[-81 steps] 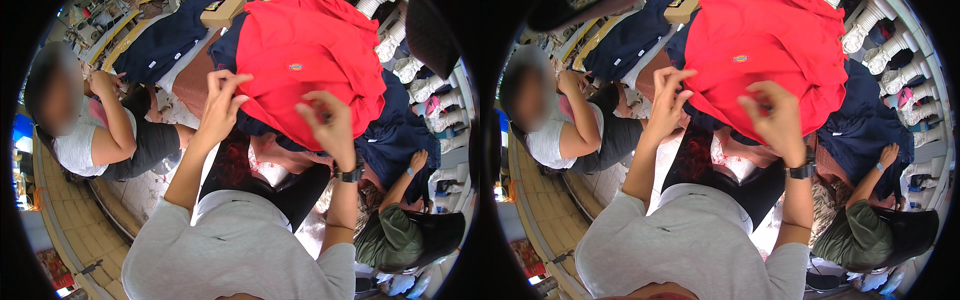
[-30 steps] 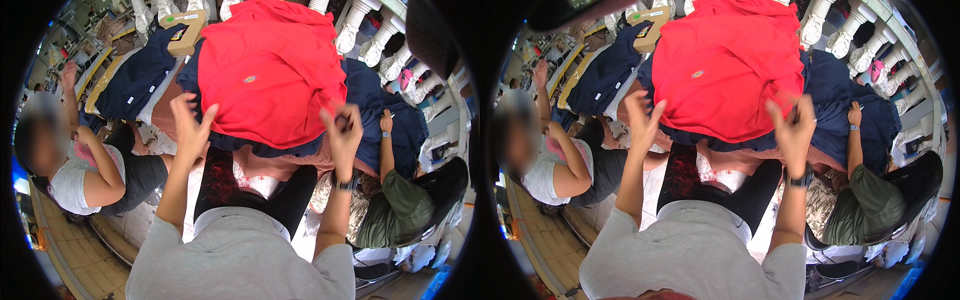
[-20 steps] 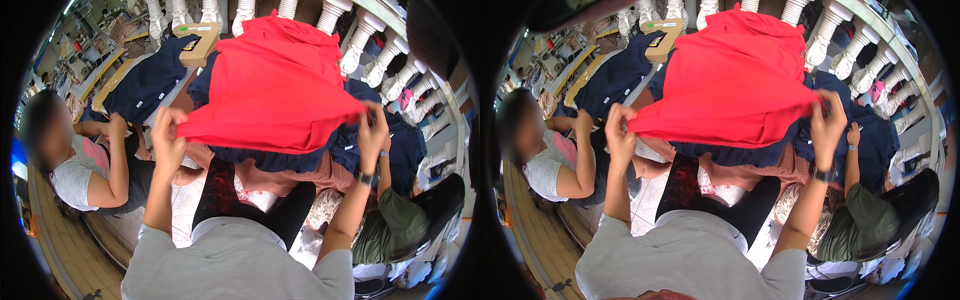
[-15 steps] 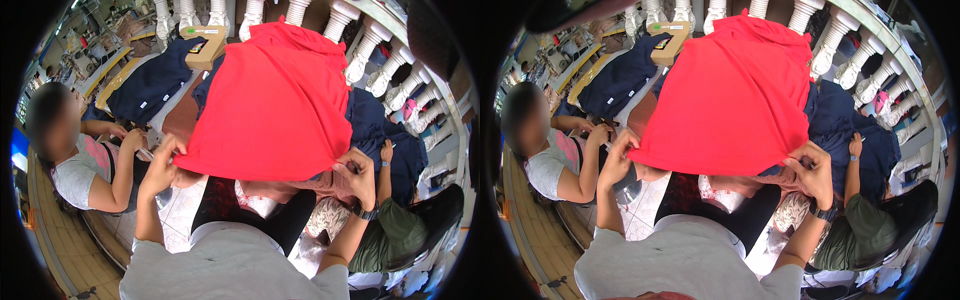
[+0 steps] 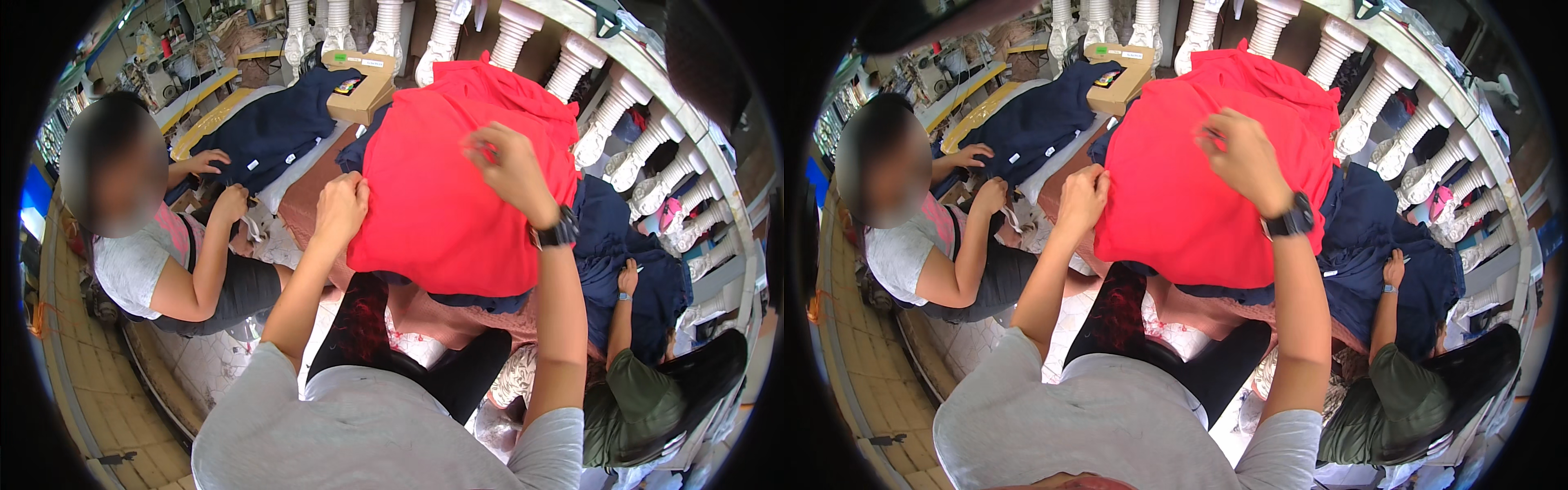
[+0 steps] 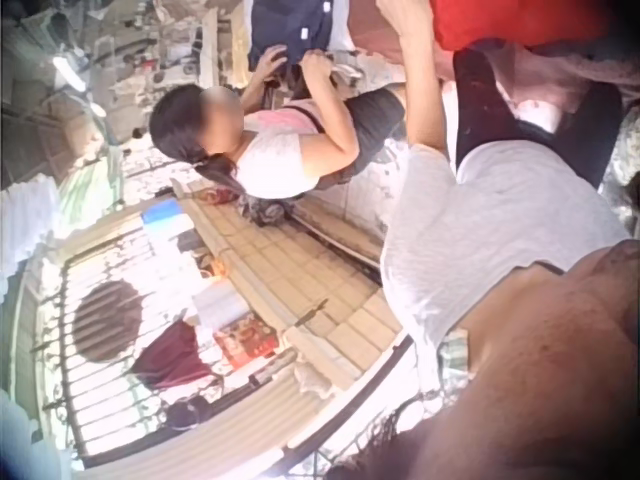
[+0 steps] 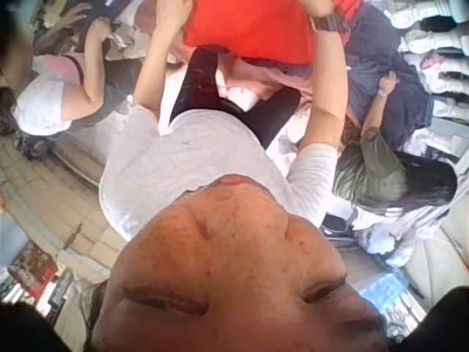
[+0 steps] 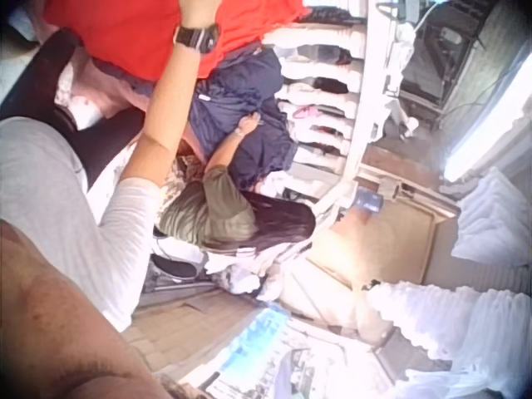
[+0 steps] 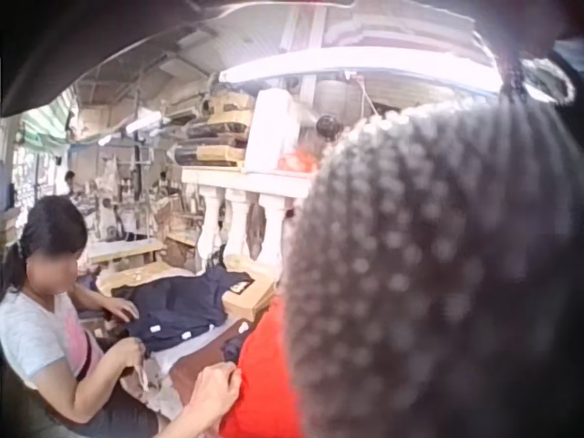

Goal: The person uses a small blade to cut loose threads and tags from a red t-shirt. They repeatedly lift and turn the garment to access different areas, then place it back on a pile of other shirts.

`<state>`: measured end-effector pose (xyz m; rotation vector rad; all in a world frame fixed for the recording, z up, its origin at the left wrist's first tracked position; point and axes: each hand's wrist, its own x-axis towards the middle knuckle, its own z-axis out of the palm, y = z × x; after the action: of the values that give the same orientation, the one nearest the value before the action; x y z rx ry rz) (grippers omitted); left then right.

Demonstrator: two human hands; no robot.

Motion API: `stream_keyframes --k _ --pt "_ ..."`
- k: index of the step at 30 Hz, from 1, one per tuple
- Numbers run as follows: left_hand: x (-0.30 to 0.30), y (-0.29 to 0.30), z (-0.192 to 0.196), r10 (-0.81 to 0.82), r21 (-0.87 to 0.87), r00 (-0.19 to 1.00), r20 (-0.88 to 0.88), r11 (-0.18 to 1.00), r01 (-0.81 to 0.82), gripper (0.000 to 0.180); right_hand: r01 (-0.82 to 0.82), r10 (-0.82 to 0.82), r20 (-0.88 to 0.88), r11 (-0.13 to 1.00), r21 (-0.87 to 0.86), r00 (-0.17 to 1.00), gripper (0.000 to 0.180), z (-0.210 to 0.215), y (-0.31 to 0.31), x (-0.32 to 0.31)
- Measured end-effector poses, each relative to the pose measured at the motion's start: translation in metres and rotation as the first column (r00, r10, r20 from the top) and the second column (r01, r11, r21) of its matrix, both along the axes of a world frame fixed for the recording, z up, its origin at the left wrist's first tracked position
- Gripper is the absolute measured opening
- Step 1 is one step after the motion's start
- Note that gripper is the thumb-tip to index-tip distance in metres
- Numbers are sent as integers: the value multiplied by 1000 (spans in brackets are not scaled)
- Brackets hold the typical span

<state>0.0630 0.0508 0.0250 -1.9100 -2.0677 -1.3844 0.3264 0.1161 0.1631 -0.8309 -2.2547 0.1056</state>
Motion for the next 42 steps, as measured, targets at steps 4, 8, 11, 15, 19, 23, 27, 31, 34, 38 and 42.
stream_keyframes --k 4,8,11,15,19,23,27,31,34,38,42 --pt "4 -18 39 -86 213 995 49 974 73 19 -29 5 148 986 166 989 26 -9 36 -61" --pt "1 -35 40 -254 309 891 377 941 137 29 -267 201 392 956 123 898 32 -41 68 -137" --pt "-26 -42 17 -219 289 857 467 954 86 29 -171 70 519 974 151 852 30 -40 91 -149" --pt "-12 -44 -6 -204 280 898 391 955 95 27 -82 -44 510 971 222 859 21 -43 130 -133" --pt "8 -46 -26 -170 99 977 126 982 158 38 -58 -44 431 973 222 902 16 -32 131 -125" --pt "-3 -33 -56 -200 -71 946 253 972 225 27 -51 -59 362 957 287 930 16 -29 138 -117" --pt "7 -42 -30 -168 -38 847 505 976 217 35 -41 -47 255 943 331 966 15 2 127 -101" --pt "14 -37 -31 -324 -32 934 149 943 332 21 -124 122 24 961 247 992 21 45 127 -83" --pt "3 -34 -13 -183 77 981 61 981 178 11 -161 161 68 987 -6 985 23 84 105 -60" --pt "-10 -34 -3 -116 155 928 354 986 64 14 -131 144 144 987 -96 979 13 80 99 -23" --pt "-9 -37 -25 -209 349 978 14 917 191 26 -80 74 101 995 60 992 14 61 104 -8"
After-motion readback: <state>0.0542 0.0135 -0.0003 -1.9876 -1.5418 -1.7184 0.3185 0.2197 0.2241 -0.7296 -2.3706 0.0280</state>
